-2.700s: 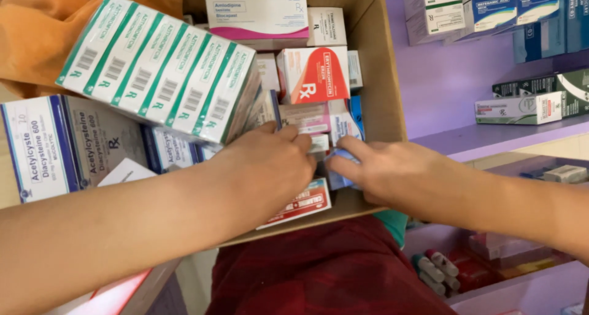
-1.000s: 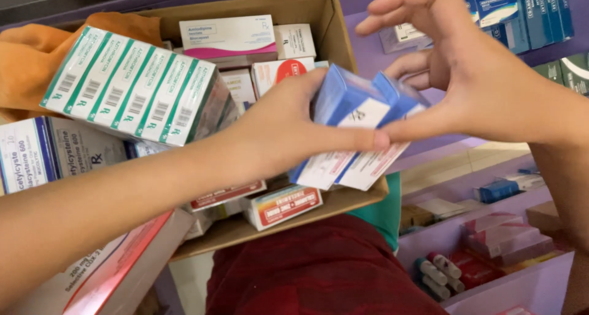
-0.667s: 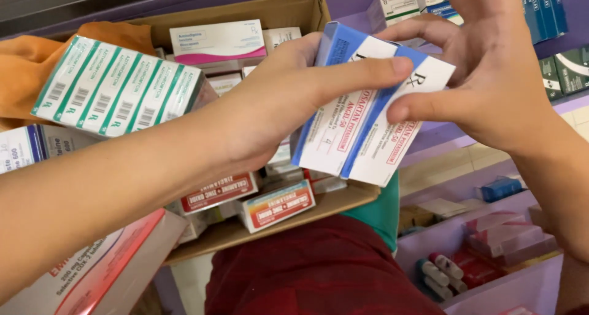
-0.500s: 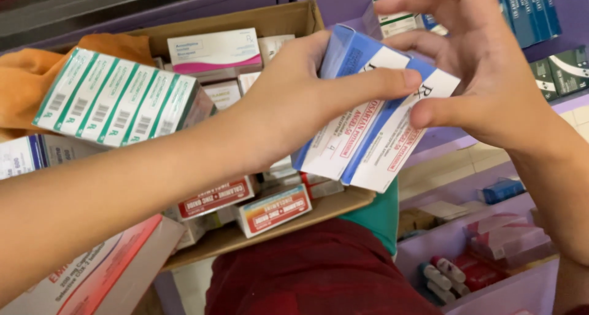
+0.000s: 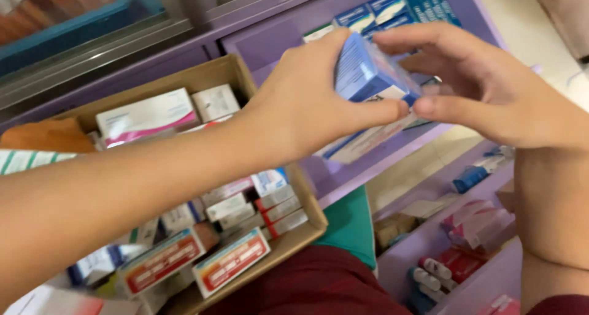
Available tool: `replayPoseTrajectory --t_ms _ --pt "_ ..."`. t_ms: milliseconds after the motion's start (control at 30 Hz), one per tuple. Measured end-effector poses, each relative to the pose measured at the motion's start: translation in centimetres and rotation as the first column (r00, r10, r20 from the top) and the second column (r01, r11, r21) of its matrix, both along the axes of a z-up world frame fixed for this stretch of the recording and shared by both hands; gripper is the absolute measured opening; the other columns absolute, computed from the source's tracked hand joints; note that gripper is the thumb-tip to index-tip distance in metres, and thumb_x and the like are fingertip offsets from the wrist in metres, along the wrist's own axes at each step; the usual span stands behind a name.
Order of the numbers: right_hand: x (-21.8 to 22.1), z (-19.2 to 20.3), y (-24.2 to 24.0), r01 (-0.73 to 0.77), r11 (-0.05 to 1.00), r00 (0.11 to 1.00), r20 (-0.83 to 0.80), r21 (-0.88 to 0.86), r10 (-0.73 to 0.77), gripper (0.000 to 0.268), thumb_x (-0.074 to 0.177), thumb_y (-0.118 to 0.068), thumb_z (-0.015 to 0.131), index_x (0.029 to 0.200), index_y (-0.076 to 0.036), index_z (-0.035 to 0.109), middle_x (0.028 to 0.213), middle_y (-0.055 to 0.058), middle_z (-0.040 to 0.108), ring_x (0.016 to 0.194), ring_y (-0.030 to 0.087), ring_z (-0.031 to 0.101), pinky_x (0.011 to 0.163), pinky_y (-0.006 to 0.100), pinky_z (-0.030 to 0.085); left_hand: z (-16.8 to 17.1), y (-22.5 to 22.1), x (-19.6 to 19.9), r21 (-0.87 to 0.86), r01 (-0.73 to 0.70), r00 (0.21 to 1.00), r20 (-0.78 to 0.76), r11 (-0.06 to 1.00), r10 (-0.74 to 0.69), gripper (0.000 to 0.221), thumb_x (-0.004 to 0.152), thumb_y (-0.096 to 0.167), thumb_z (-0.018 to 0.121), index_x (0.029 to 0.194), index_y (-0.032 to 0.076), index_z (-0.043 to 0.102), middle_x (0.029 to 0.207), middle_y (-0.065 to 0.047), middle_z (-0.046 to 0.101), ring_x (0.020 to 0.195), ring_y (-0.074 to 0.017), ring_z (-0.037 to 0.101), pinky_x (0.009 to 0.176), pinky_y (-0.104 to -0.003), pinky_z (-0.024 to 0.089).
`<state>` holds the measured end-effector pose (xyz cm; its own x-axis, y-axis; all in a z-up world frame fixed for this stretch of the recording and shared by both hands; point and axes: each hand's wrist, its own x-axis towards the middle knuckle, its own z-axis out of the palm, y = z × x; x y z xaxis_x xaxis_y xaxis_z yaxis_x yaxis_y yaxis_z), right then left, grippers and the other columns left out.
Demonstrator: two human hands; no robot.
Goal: The person organizes various medicine boxes by taking them from a cardboard box and placing them into a purple drawer. They arrange the boxes neatly in rows within the drawer, handling different types of medication packaging.
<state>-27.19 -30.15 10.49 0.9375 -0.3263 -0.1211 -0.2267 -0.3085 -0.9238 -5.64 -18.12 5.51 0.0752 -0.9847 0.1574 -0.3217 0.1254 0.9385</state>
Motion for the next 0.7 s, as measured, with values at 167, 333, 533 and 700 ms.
replayPoseTrajectory --t_ms 167,333,533,700 --pt "-2.2 0.1 -2.3 0.086 0.982 0.996 0.013 -0.171 -0.085 0.066 0.095 -0.011 0.063 0.156 -0.004 0.039 0.152 0.009 0.048 0.137 0.022 0.05 0.103 0.034 0.049 -3.4 -6.4 -2.3 -0.342 0.076 0.981 0.195 0.937 -0.009 0.064 0.08 0.05 0.083 0.115 0.002 0.06 0.107 -0.019 0.072 0.102 -0.0376 0.07 0.09 -0.046 0.055" --pt "-3.6 -3.8 -5.5 0.225 0.913 0.968 -0.027 -0.34 -0.248 0.078 0.092 -0.028 0.074 0.156 -0.003 0.038 0.152 0.012 0.047 0.135 0.026 0.05 0.101 0.039 0.051 -8.2 -11.9 -5.8 -0.4 0.032 0.965 0.253 0.916 0.077 0.068 0.079 0.045 0.085 0.122 0.002 0.055 0.114 -0.021 0.066 0.11 -0.0407 0.063 0.091 -0.049 0.051" --pt "-5.5 -12.4 -9.6 0.389 0.848 0.833 -0.256 -0.361 -0.491 0.118 0.068 -0.06 0.084 0.154 0.0 0.029 0.125 0.023 0.062 0.116 0.028 0.065 0.098 0.035 0.052 -16.2 -15.9 -9.7 -0.367 0.006 0.964 0.248 0.93 0.092 0.063 0.073 0.029 0.086 0.122 0.004 0.055 0.115 -0.021 0.065 0.111 -0.0414 0.061 0.093 -0.049 0.05" --pt "-7.8 -18.7 -12.7 0.442 0.837 0.812 -0.252 -0.323 -0.526 0.113 0.068 -0.051 0.085 0.153 0.001 0.032 0.124 0.022 0.063 0.114 0.027 0.065 0.097 0.034 0.05 -21.7 -18.9 -12.4 -0.291 0.061 0.97 0.241 0.955 0.012 0.066 0.069 0.026 0.089 0.12 0.004 0.054 0.115 -0.02 0.064 0.112 -0.0413 0.06 0.093 -0.049 0.049"
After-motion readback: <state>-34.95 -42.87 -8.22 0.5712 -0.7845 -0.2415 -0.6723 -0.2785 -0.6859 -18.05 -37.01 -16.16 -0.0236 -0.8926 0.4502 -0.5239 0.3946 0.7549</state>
